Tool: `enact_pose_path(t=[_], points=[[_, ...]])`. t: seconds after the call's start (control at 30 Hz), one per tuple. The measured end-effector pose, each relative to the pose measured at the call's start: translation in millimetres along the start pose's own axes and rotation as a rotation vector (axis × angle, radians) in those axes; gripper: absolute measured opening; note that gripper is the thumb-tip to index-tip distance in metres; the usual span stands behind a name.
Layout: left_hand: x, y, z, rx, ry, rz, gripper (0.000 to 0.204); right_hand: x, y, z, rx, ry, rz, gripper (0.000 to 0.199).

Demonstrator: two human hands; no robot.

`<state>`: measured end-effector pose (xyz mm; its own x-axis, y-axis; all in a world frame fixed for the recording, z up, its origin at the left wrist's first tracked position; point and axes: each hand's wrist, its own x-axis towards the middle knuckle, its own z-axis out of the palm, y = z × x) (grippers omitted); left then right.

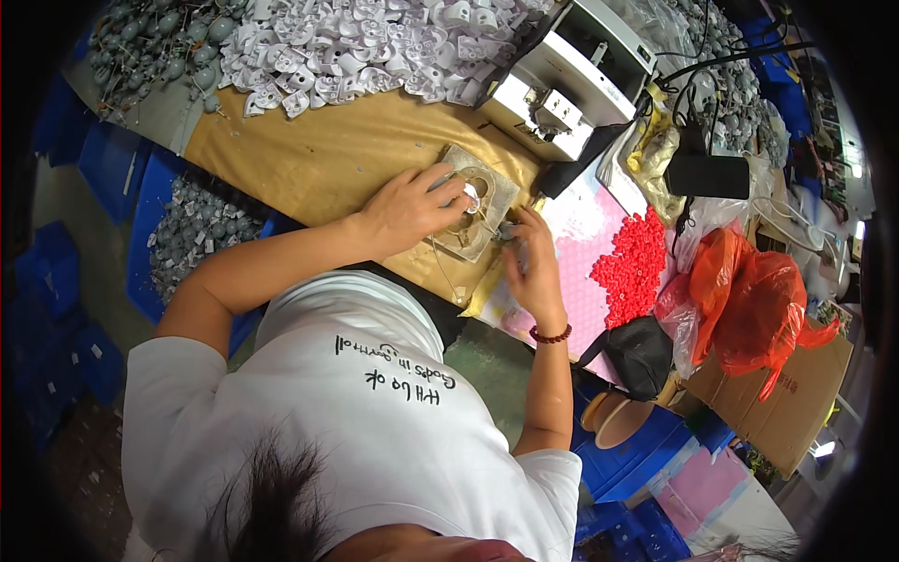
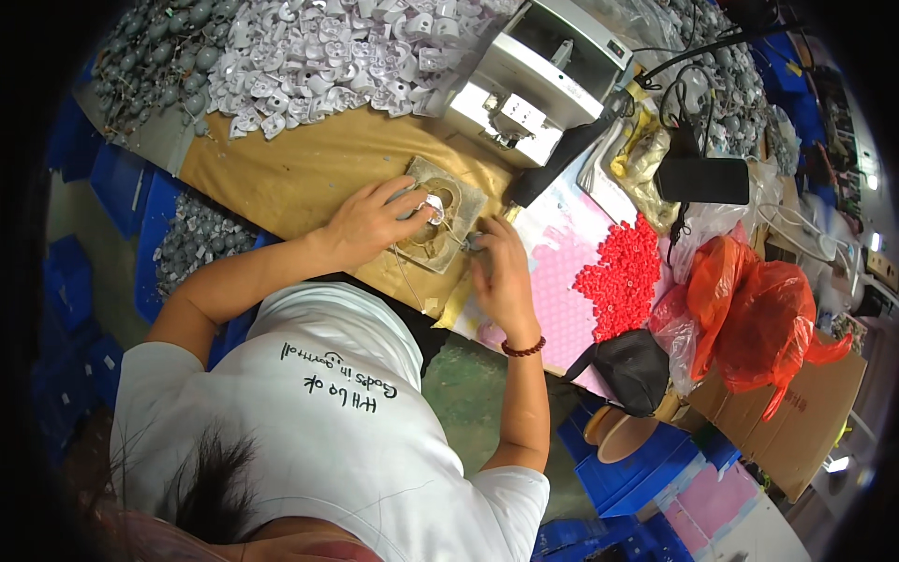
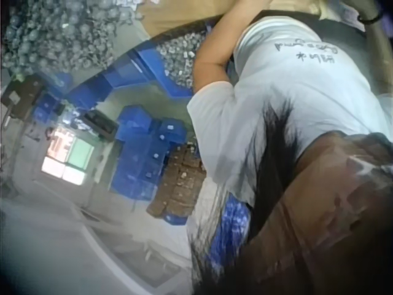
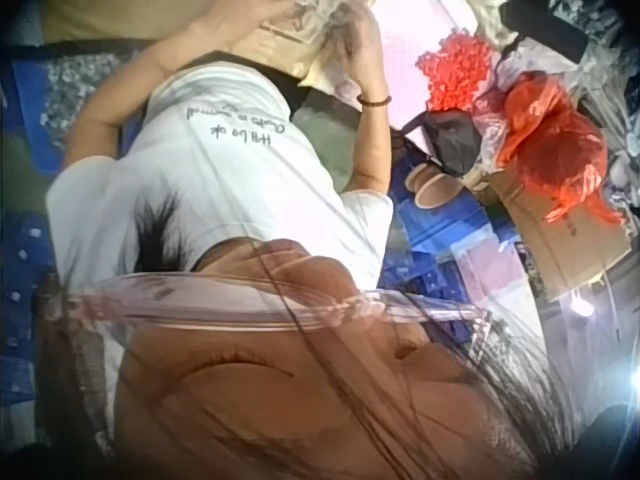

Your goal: Assembling small components by joining grey spheres with white parts using an electric screwdriver at a factory workbench.

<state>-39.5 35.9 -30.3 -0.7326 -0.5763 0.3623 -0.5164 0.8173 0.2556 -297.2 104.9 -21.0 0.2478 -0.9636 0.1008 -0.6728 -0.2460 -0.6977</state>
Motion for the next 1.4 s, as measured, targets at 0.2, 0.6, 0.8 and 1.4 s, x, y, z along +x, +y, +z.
enact_pose_path(t=[0.2, 0.6, 0.8, 1.4], points=[[0.9, -1.5, 3.1, -0.069, -0.001, -0.012, 0.031, 0.7, 16.8, 29.4, -0.017, 0.254, 0.069, 0.032], [3.4, -5.1, 1.2, -0.197, -0.057, -0.054, 0.031, 35.9, 1.5, 10.5, 1.198, 0.34, 0.834, 0.017], [2.7, -5.7, 2.5, -0.178, -0.022, -0.046, 0.026, 49.5, -20.4, 11.1, 1.471, 0.358, 0.57, 0.026], [3.7, -6.6, 6.0, -0.301, -0.076, -0.141, 0.034, 48.8, -11.9, 57.3, 0.042, 0.285, 0.244, 0.033]])
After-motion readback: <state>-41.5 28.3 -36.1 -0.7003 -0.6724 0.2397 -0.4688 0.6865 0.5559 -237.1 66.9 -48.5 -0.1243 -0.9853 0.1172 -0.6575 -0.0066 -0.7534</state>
